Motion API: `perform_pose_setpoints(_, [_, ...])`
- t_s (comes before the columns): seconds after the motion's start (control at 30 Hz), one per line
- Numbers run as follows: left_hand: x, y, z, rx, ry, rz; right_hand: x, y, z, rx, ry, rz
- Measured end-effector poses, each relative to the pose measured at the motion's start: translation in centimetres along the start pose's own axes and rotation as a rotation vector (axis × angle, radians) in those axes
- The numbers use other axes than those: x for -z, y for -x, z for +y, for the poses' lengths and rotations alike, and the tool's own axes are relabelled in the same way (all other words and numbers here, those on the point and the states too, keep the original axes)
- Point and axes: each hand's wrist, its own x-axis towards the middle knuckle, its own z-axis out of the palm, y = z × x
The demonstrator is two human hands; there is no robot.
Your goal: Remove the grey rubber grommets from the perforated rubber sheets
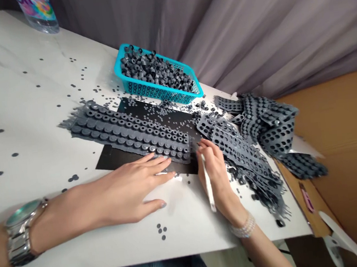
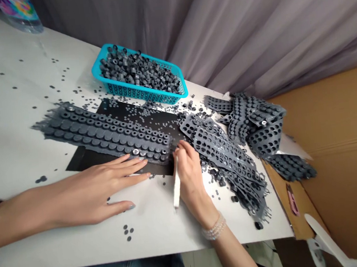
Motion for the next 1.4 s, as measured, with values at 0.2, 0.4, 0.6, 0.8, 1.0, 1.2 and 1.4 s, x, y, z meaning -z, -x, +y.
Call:
perform_pose_setpoints(0.2, [0.1, 0.1, 0.0, -0.003, -0.015, -0.017, 0.8, 0.6, -0.4, -0.152, -0.006, 0.062])
perform_pose_setpoints(0.4, [0.1, 0.0, 0.1, 0.009, -0.044, -0.045, 1.5, 1.5, -1.3, 0.189, 0.009, 0.041])
perform_pose_setpoints(0.6, [-0.1, -0.1, 0.0, 0.000, -0.050, -0.021, 1.3, 0.9, -1.5, 0.306, 0.006, 0.040])
perform_pose_setpoints(0.8, [0.0, -0.1, 0.1, -0.003, -0.025, -0.025, 1.5, 0.9, -1.8, 0.346, 0.042, -0.025])
perform_pose_setpoints(1.0, [0.3, -0.1, 0.2, -0.006, -0.014, -0.029, 1.8, 1.3, -2.0, 0.352, 0.061, -0.049])
perform_pose_setpoints(1.2, [0.3, -0.2, 0.3, -0.006, -0.022, -0.035, 1.9, 0.9, -2.6, 0.386, 0.128, -0.105])
perform_pose_setpoints(1.4, [0.2, -0.1, 0.1, -0.010, -0.025, -0.023, 1.0, 1.5, -1.5, 0.023, 0.130, 0.011])
